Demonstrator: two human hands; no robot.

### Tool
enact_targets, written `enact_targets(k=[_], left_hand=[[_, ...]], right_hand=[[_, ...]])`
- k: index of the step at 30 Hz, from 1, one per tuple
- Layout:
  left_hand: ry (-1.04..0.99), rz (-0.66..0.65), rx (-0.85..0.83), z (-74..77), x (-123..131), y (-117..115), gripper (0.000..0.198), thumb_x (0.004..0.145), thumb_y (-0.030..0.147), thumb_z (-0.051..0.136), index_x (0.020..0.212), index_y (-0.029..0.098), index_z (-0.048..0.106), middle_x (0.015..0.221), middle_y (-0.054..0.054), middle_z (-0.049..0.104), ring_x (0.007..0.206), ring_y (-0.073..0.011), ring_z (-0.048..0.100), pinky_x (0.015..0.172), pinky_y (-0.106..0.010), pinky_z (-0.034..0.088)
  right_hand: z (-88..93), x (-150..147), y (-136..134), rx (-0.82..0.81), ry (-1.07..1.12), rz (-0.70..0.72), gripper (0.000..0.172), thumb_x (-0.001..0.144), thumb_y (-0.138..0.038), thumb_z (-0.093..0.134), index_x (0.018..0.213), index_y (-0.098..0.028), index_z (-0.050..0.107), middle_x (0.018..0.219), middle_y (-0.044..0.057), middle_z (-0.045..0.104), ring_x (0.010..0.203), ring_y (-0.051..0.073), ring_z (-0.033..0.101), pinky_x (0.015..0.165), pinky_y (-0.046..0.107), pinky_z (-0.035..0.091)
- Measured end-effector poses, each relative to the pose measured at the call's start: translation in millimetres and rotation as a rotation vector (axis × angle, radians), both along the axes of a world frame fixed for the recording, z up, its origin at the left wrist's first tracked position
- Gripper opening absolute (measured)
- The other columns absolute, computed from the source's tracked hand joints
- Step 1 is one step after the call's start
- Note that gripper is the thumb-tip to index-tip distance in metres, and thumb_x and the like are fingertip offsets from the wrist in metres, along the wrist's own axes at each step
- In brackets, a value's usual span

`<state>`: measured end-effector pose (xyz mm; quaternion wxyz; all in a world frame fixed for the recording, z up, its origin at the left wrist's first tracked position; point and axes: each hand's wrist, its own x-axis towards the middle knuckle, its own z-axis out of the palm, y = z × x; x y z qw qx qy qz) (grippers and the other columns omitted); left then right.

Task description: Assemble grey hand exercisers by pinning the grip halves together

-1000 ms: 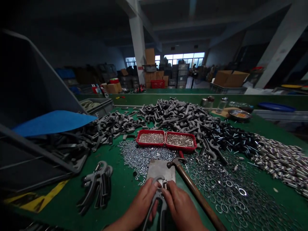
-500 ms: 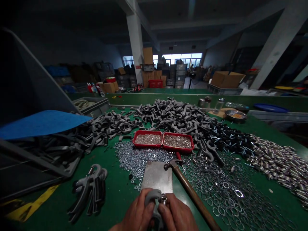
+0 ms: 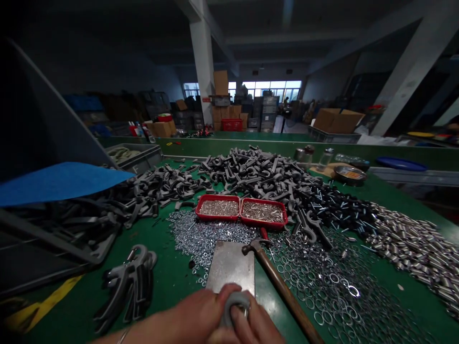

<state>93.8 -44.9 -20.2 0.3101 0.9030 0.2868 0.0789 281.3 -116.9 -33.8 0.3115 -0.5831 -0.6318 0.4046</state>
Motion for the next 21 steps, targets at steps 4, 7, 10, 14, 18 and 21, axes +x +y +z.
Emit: enact_targets(k=[4, 7, 10, 14, 18, 21], left_hand=[[0.249, 0.012, 0.205, 14.8, 14, 63, 0.056, 0.090, 0.059, 0.056, 0.128, 0.018, 0.053, 0.097, -0.011, 0.075, 0.085, -0.0302, 0.074, 0.064, -0.031, 0.053], [0.404, 0.018, 0.337, 17.7, 24, 102, 0.045, 0.090, 0.056, 0.059, 0.107, 0.014, 0.066, 0.089, -0.013, 0.076, 0.081, -0.0319, 0.074, 0.069, -0.035, 0.055], [0.401, 0.046, 0.406, 25.3, 39, 135, 0.036, 0.095, 0.046, 0.055, 0.097, 0.013, 0.070, 0.086, -0.016, 0.075, 0.082, -0.0327, 0.073, 0.072, -0.038, 0.056], [0.333, 0.081, 0.500, 37.2, 78, 184, 0.023, 0.098, 0.025, 0.049, 0.106, 0.016, 0.069, 0.097, -0.014, 0.075, 0.091, -0.0287, 0.072, 0.080, -0.036, 0.055], [0.280, 0.078, 0.548, 27.1, 121, 227, 0.022, 0.094, 0.010, 0.051, 0.103, 0.013, 0.070, 0.106, -0.016, 0.073, 0.103, -0.0271, 0.068, 0.092, -0.037, 0.050], [0.264, 0.088, 0.546, 8.4, 138, 242, 0.019, 0.092, 0.009, 0.054, 0.099, 0.009, 0.072, 0.104, -0.019, 0.072, 0.103, -0.0301, 0.067, 0.097, -0.044, 0.045]], right_hand=[[13.8, 41, 88, 0.254, -0.360, 0.046, 0.027, 0.093, -0.039, 0.055, 0.106, -0.021, 0.071, 0.096, 0.005, 0.076, 0.087, 0.022, 0.070, 0.078, 0.030, 0.054], [22.3, 86, 151, 0.332, -0.505, -0.073, 0.025, 0.093, -0.031, 0.052, 0.096, -0.018, 0.073, 0.101, 0.011, 0.073, 0.100, 0.027, 0.064, 0.094, 0.040, 0.047], [22.1, 117, 194, 0.360, -0.650, -0.142, 0.023, 0.092, -0.029, 0.054, 0.088, -0.019, 0.074, 0.098, 0.013, 0.071, 0.104, 0.030, 0.059, 0.097, 0.044, 0.043], [9.3, 118, 233, 0.362, -0.786, -0.135, 0.018, 0.093, -0.030, 0.060, 0.084, -0.019, 0.071, 0.100, 0.009, 0.069, 0.107, 0.027, 0.057, 0.094, 0.043, 0.044], [-4.9, 107, 256, 0.369, -0.845, -0.105, 0.012, 0.093, -0.028, 0.063, 0.086, -0.018, 0.065, 0.101, 0.004, 0.066, 0.102, 0.021, 0.060, 0.089, 0.040, 0.048], [-11.2, 109, 259, 0.386, -0.830, -0.088, 0.009, 0.091, -0.022, 0.061, 0.082, -0.019, 0.064, 0.094, 0.006, 0.066, 0.102, 0.024, 0.057, 0.082, 0.036, 0.047]])
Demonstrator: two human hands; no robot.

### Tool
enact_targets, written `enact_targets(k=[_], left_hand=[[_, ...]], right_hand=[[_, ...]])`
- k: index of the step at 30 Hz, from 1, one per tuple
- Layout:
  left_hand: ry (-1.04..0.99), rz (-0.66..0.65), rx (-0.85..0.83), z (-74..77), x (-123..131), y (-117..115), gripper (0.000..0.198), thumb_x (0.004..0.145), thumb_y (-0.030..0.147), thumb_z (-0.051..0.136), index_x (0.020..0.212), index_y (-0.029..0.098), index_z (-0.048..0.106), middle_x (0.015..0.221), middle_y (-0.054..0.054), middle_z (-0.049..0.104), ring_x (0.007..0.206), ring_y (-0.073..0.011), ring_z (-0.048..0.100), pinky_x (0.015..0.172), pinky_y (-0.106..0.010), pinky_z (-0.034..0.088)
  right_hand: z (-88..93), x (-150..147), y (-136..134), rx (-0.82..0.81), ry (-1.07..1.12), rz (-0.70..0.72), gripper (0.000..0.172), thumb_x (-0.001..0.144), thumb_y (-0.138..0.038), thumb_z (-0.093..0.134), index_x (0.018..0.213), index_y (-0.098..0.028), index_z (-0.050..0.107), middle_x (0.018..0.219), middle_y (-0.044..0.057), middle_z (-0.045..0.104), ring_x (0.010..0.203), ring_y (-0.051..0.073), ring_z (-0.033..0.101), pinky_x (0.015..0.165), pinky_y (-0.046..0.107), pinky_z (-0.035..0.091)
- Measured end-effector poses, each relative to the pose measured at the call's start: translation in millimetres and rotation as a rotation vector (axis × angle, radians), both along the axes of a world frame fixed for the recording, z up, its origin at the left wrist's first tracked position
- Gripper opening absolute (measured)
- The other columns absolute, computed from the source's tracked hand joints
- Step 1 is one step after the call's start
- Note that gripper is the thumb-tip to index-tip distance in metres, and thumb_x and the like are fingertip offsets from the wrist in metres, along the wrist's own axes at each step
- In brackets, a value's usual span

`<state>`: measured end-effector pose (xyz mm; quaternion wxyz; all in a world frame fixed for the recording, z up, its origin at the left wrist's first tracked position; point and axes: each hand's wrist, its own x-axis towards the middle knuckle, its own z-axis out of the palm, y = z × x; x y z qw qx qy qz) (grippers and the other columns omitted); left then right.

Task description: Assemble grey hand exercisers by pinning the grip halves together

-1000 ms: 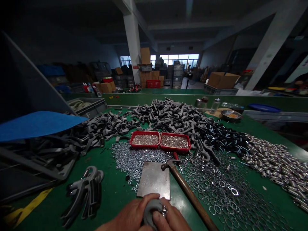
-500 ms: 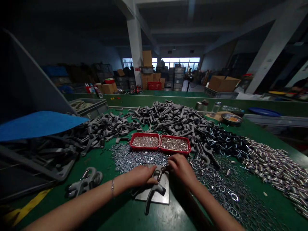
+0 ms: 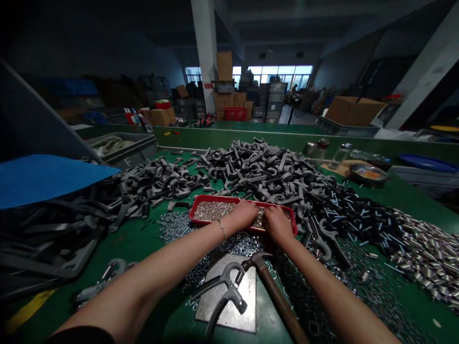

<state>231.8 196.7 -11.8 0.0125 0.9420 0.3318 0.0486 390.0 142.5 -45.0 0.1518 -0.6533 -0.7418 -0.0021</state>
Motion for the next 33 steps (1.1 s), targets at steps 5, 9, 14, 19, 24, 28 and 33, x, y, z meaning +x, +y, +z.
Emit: enact_targets(k=[5, 9, 14, 19, 24, 28, 33], left_hand=[[-0.053, 0.037, -0.036, -18.7, -2, 2, 0.023, 0.093, 0.010, 0.050, 0.102, 0.009, 0.071, 0.106, -0.019, 0.072, 0.106, -0.0310, 0.065, 0.098, -0.046, 0.042], [-0.094, 0.120, -0.083, -16.0, -7, -1, 0.024, 0.096, 0.018, 0.049, 0.103, 0.015, 0.071, 0.107, -0.013, 0.073, 0.105, -0.0276, 0.066, 0.096, -0.042, 0.044], [-0.122, 0.214, -0.146, -12.2, -6, -9, 0.017, 0.095, 0.024, 0.056, 0.102, 0.019, 0.071, 0.106, -0.007, 0.073, 0.105, -0.0235, 0.065, 0.098, -0.043, 0.045], [-0.139, 0.307, -0.175, -11.9, -6, -20, 0.026, 0.096, 0.036, 0.060, 0.111, 0.015, 0.065, 0.114, -0.008, 0.067, 0.104, -0.0223, 0.064, 0.095, -0.047, 0.051], [-0.181, 0.399, -0.151, -6.7, -8, -27, 0.028, 0.097, 0.034, 0.059, 0.116, 0.015, 0.062, 0.112, -0.008, 0.067, 0.100, -0.0214, 0.066, 0.090, -0.044, 0.054], [-0.195, 0.429, -0.150, -7.1, -11, -29, 0.027, 0.099, 0.034, 0.056, 0.117, 0.014, 0.061, 0.107, -0.007, 0.068, 0.096, -0.0204, 0.067, 0.087, -0.042, 0.055], [-0.173, 0.383, -0.199, -11.6, -6, -29, 0.026, 0.097, 0.034, 0.059, 0.113, 0.015, 0.063, 0.115, -0.008, 0.066, 0.103, -0.0222, 0.065, 0.092, -0.045, 0.054]], right_hand=[[-5.8, 8, 4, 0.057, 0.113, -0.004, 0.007, 0.089, -0.022, 0.056, 0.090, -0.021, 0.063, 0.098, 0.010, 0.067, 0.098, 0.028, 0.058, 0.081, 0.036, 0.046], [-5.1, 10, 11, 0.118, 0.248, -0.003, 0.011, 0.089, -0.023, 0.051, 0.094, -0.020, 0.061, 0.093, 0.009, 0.070, 0.086, 0.024, 0.063, 0.080, 0.035, 0.048], [1.2, 20, -10, 0.148, 0.300, 0.002, 0.017, 0.090, -0.025, 0.049, 0.096, -0.021, 0.064, 0.096, 0.007, 0.072, 0.089, 0.023, 0.067, 0.081, 0.035, 0.051], [0.6, 30, -35, 0.087, 0.168, -0.001, 0.011, 0.092, -0.023, 0.058, 0.092, -0.018, 0.068, 0.098, 0.006, 0.071, 0.098, 0.023, 0.065, 0.092, 0.042, 0.049], [3.2, 16, -17, -0.015, 0.022, 0.003, 0.020, 0.095, -0.033, 0.063, 0.108, -0.017, 0.066, 0.113, 0.005, 0.068, 0.101, 0.021, 0.065, 0.090, 0.044, 0.054], [4.9, -1, 1, -0.081, -0.040, -0.012, 0.025, 0.096, -0.034, 0.062, 0.115, -0.018, 0.064, 0.118, 0.007, 0.066, 0.100, 0.021, 0.066, 0.087, 0.042, 0.056], [4.7, -3, 6, -0.127, -0.065, 0.009, 0.026, 0.096, -0.034, 0.062, 0.116, -0.018, 0.063, 0.120, 0.007, 0.065, 0.104, 0.022, 0.065, 0.089, 0.044, 0.055]])
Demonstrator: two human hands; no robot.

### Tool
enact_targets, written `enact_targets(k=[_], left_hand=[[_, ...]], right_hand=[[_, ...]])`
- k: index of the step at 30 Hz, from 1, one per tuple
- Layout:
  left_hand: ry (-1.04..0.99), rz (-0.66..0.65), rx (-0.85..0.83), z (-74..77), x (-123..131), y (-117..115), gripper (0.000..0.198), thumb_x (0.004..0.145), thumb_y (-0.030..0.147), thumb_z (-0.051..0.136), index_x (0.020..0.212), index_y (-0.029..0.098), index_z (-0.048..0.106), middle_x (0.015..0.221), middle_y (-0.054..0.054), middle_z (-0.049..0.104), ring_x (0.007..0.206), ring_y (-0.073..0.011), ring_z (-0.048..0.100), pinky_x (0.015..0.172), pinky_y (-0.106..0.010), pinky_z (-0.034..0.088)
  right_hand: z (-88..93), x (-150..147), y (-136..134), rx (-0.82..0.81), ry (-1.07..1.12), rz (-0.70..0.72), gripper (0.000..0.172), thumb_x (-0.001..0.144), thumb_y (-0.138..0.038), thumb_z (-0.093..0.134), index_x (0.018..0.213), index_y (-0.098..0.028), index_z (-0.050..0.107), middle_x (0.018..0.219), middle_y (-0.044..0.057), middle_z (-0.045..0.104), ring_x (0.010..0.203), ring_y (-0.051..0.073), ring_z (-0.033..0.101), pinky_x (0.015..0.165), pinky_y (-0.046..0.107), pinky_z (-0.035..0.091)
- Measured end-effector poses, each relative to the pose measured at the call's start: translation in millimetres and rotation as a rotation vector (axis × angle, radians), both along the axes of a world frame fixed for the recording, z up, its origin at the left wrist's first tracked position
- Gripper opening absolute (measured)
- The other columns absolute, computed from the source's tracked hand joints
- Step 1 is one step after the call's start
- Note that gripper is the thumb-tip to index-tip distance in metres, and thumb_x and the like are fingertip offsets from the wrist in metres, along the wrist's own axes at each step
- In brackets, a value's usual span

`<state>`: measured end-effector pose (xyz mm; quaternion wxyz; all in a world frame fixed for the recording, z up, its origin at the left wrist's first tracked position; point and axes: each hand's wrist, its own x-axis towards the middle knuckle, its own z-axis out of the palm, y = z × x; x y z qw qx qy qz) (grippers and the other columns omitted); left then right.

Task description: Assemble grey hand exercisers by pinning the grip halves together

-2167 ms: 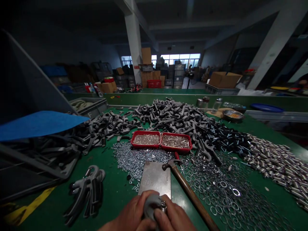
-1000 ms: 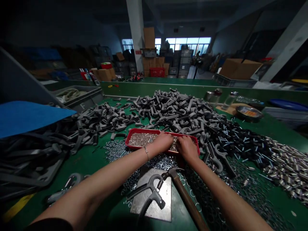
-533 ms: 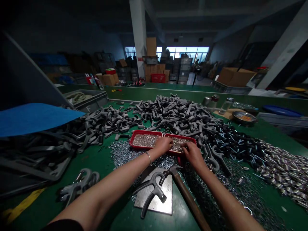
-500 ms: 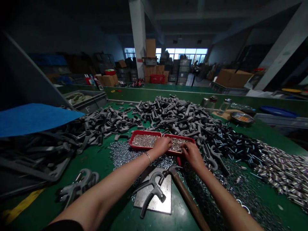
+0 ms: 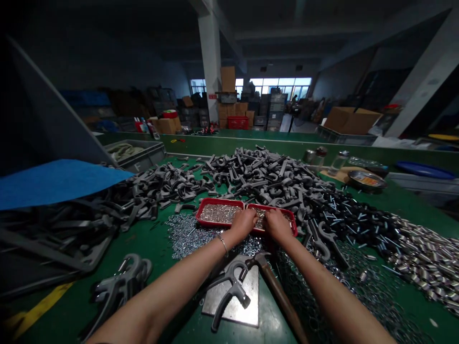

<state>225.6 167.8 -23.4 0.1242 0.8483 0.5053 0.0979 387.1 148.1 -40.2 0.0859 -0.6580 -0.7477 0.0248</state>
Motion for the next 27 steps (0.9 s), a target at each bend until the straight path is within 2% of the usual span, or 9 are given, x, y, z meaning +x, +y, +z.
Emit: enact_targets(k=[8, 12, 15, 17, 20, 22, 24, 27], left_hand=[[-0.074, -0.041, -0.065, 0.2, -2, 1, 0.023, 0.096, 0.033, 0.061, 0.109, 0.014, 0.065, 0.111, -0.007, 0.067, 0.101, -0.0214, 0.065, 0.091, -0.044, 0.054], [-0.206, -0.017, -0.049, 2.9, -4, -4, 0.014, 0.094, 0.023, 0.060, 0.101, 0.013, 0.067, 0.108, -0.010, 0.070, 0.107, -0.0237, 0.065, 0.098, -0.045, 0.049], [-0.353, -0.011, -0.060, 9.9, -8, -15, 0.010, 0.091, 0.014, 0.060, 0.097, 0.015, 0.068, 0.107, -0.009, 0.072, 0.108, -0.0216, 0.065, 0.098, -0.037, 0.048], [-0.461, -0.014, -0.091, 13.5, -18, -33, 0.013, 0.091, 0.014, 0.059, 0.101, 0.016, 0.067, 0.107, -0.007, 0.073, 0.103, -0.0171, 0.067, 0.093, -0.029, 0.050], [-0.588, -0.018, -0.167, 9.1, -50, -76, 0.013, 0.093, 0.018, 0.057, 0.104, 0.015, 0.064, 0.099, -0.003, 0.074, 0.091, -0.0135, 0.070, 0.079, -0.022, 0.053], [-0.647, -0.005, -0.225, -0.7, -78, -109, 0.011, 0.093, 0.021, 0.056, 0.095, 0.015, 0.065, 0.091, -0.002, 0.074, 0.084, -0.0145, 0.069, 0.074, -0.022, 0.053], [-0.722, 0.062, -0.289, -12.7, -104, -137, 0.012, 0.091, 0.023, 0.056, 0.087, 0.016, 0.065, 0.084, -0.002, 0.072, 0.079, -0.0161, 0.067, 0.071, -0.024, 0.052], [-0.733, 0.185, -0.276, -25.7, -127, -159, 0.013, 0.090, 0.025, 0.056, 0.081, 0.019, 0.063, 0.082, -0.002, 0.069, 0.081, -0.0188, 0.064, 0.076, -0.029, 0.050]], right_hand=[[2.8, -1, -1, 0.004, 0.102, 0.054, 0.024, 0.095, -0.034, 0.063, 0.111, -0.017, 0.065, 0.115, 0.006, 0.067, 0.102, 0.022, 0.065, 0.089, 0.044, 0.054], [3.8, -4, -3, 0.056, 0.209, 0.000, 0.023, 0.095, -0.035, 0.063, 0.109, -0.016, 0.065, 0.110, 0.005, 0.068, 0.098, 0.021, 0.066, 0.086, 0.043, 0.055], [10.0, -3, -7, 0.114, 0.325, -0.085, 0.023, 0.096, -0.036, 0.061, 0.108, -0.016, 0.064, 0.104, 0.004, 0.068, 0.089, 0.019, 0.067, 0.082, 0.040, 0.055], [15.6, -2, -19, 0.137, 0.419, -0.107, 0.022, 0.096, -0.035, 0.057, 0.102, -0.015, 0.064, 0.096, 0.004, 0.069, 0.085, 0.019, 0.066, 0.079, 0.038, 0.054], [18.3, -6, -59, 0.080, 0.559, -0.033, 0.022, 0.092, -0.036, 0.053, 0.089, -0.018, 0.066, 0.084, 0.004, 0.072, 0.080, 0.022, 0.068, 0.073, 0.034, 0.053], [14.0, -15, -95, 0.009, 0.634, 0.038, 0.023, 0.089, -0.036, 0.053, 0.086, -0.020, 0.069, 0.084, 0.004, 0.074, 0.081, 0.023, 0.069, 0.074, 0.033, 0.054], [6.7, -28, -125, -0.044, 0.685, 0.087, 0.021, 0.089, -0.033, 0.052, 0.090, -0.022, 0.070, 0.092, 0.004, 0.075, 0.087, 0.022, 0.070, 0.079, 0.033, 0.054], [-4.3, -48, -147, -0.081, 0.711, 0.110, 0.019, 0.091, -0.030, 0.050, 0.090, -0.023, 0.067, 0.091, 0.003, 0.074, 0.086, 0.020, 0.068, 0.078, 0.031, 0.054]])
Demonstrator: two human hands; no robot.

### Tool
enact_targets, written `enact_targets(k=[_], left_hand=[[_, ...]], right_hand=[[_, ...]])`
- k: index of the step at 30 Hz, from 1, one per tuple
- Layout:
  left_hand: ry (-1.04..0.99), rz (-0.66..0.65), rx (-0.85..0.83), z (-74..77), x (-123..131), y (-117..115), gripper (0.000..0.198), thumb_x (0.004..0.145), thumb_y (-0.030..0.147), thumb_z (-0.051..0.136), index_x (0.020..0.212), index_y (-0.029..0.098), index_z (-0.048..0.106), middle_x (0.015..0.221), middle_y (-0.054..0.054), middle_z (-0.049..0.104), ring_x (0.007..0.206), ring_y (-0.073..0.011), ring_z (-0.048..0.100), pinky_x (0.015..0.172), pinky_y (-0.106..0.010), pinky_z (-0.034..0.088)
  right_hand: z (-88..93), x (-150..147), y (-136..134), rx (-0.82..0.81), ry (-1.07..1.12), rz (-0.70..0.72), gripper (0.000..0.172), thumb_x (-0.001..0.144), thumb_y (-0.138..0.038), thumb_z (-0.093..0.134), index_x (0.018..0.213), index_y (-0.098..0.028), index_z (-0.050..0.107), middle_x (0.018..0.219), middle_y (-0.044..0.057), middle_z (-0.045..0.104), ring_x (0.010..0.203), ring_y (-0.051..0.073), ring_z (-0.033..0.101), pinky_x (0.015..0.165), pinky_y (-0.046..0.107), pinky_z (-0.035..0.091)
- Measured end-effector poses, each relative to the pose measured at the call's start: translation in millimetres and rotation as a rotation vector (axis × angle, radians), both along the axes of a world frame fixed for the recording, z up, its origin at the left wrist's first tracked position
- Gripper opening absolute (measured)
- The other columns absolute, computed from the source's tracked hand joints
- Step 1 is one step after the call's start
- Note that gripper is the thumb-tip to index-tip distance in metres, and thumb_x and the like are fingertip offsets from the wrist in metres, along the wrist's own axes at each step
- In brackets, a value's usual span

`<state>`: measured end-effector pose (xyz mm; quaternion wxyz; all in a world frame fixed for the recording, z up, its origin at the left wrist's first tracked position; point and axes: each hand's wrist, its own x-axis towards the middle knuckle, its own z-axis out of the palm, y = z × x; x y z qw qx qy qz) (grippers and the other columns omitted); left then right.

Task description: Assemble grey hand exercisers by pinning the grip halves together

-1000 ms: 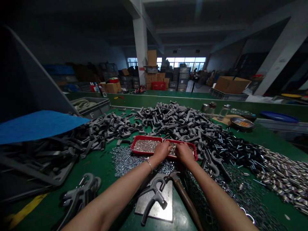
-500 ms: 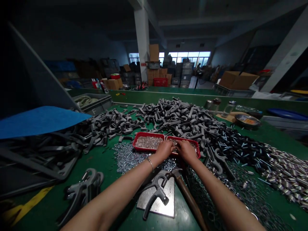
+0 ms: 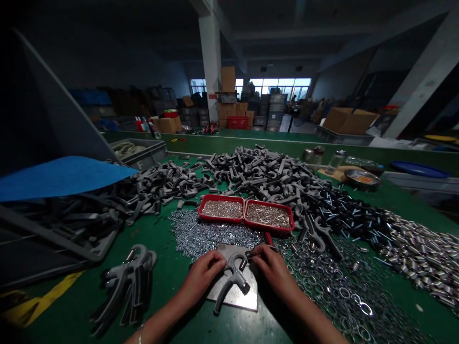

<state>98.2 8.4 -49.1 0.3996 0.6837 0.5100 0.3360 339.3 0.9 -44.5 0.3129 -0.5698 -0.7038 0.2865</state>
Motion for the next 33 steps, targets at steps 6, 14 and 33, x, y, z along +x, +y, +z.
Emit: enact_targets(k=[6, 14, 33], left_hand=[[0.210, 0.003, 0.178, -3.4, 0, -3, 0.014, 0.094, 0.020, 0.052, 0.081, 0.021, 0.059, 0.090, -0.003, 0.064, 0.093, -0.0208, 0.058, 0.090, -0.036, 0.044], [0.285, -0.043, 0.229, -16.2, 8, 2, 0.009, 0.094, 0.018, 0.055, 0.085, 0.021, 0.057, 0.092, -0.002, 0.061, 0.094, -0.0204, 0.056, 0.092, -0.037, 0.043], [0.802, -0.449, 0.673, -8.8, 21, 7, 0.015, 0.096, 0.013, 0.051, 0.093, 0.016, 0.065, 0.092, -0.008, 0.064, 0.089, -0.0251, 0.058, 0.087, -0.040, 0.043]], right_hand=[[-10.6, -11, 15, 0.003, -0.164, 0.021, 0.023, 0.094, -0.034, 0.048, 0.080, -0.022, 0.062, 0.083, 0.005, 0.069, 0.083, 0.023, 0.064, 0.079, 0.034, 0.050], [-3.9, -23, 24, 0.046, -0.480, 0.121, 0.017, 0.091, -0.016, 0.050, 0.079, -0.020, 0.061, 0.086, 0.010, 0.068, 0.088, 0.027, 0.060, 0.078, 0.036, 0.047], [-12.5, 35, -32, -0.016, -0.568, -0.106, 0.013, 0.089, -0.034, 0.050, 0.082, -0.025, 0.054, 0.087, 0.013, 0.068, 0.083, 0.030, 0.065, 0.073, 0.041, 0.052]])
